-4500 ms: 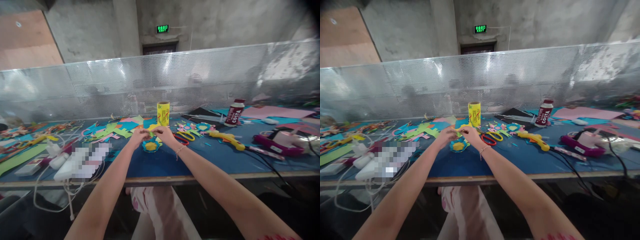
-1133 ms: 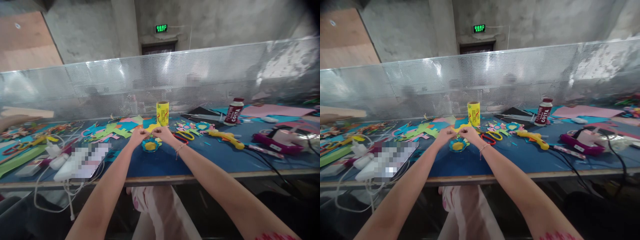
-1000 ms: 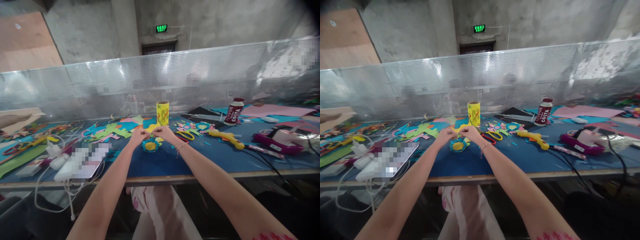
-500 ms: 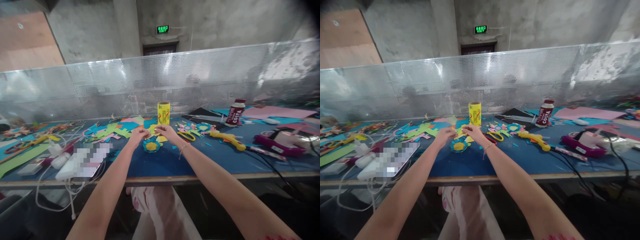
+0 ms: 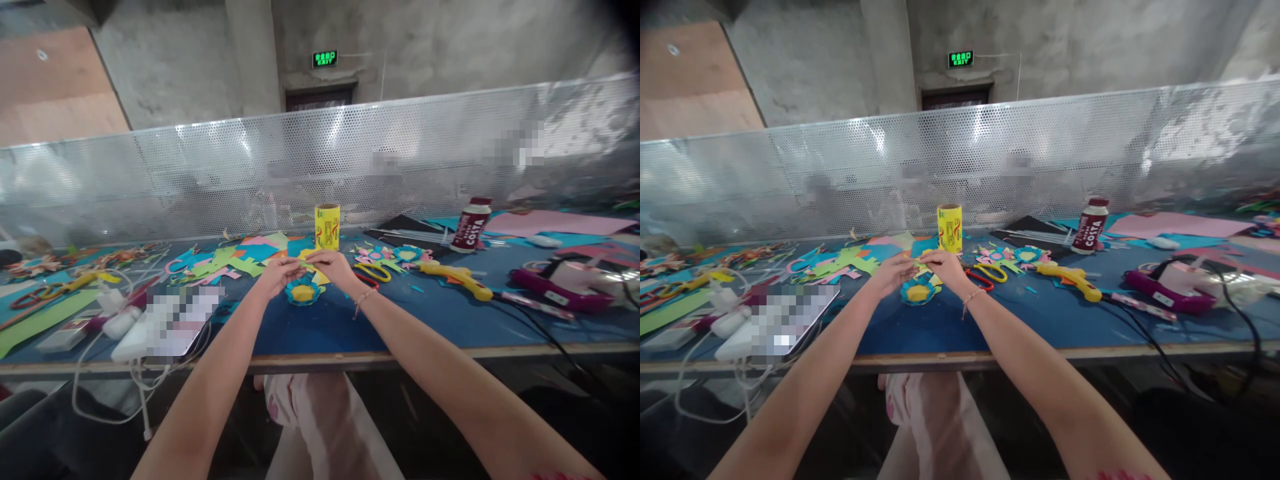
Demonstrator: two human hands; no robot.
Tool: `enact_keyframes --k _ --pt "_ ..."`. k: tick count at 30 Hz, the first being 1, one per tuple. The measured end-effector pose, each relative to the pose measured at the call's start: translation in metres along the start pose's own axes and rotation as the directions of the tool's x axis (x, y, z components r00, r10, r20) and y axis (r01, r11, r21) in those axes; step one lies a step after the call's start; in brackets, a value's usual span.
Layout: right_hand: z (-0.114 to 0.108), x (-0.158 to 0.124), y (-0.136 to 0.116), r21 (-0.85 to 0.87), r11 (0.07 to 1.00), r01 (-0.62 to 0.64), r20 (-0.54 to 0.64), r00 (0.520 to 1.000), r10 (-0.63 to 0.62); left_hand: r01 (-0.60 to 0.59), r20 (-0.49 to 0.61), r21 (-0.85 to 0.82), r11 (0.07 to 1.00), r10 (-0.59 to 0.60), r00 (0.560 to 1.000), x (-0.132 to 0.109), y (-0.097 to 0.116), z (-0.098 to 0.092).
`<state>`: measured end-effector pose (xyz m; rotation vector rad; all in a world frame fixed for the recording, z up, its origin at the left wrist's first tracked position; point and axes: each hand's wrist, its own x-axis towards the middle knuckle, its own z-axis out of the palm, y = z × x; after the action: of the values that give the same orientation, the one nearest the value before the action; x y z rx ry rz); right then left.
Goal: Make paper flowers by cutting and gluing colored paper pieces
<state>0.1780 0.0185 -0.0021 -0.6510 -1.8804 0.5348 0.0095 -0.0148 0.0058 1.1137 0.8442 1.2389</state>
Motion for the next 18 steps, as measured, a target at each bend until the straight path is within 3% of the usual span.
enact_keyframes --k 4,8,13,18 --pt "0.002 0.0007 0.0011 0.054 0.989 -0.139 -0.014 0.99 0.14 -0.047 -0.071 0.012 0.999 0.048 0.996 0.0002 0.0003 -0.0002" --pt "0.004 0.001 0.0021 0.235 0.913 -0.334 0.053 0.942 0.331 -0.112 -0.105 0.06 0.992 0.118 0.987 0.0018 -0.0011 -0.0007" --pt "0.0044 0.0007 -0.0002 0.189 0.919 -0.346 0.126 0.936 0.327 -0.129 -0.108 0.116 0.985 0.142 0.984 0.0023 -0.0021 -0.0002" --pt "0.0061 -0.0003 -0.0016 0.202 0.912 -0.358 0.103 0.933 0.344 -0.118 -0.074 0.021 0.993 0.12 0.99 0.0019 -0.0039 0.0046"
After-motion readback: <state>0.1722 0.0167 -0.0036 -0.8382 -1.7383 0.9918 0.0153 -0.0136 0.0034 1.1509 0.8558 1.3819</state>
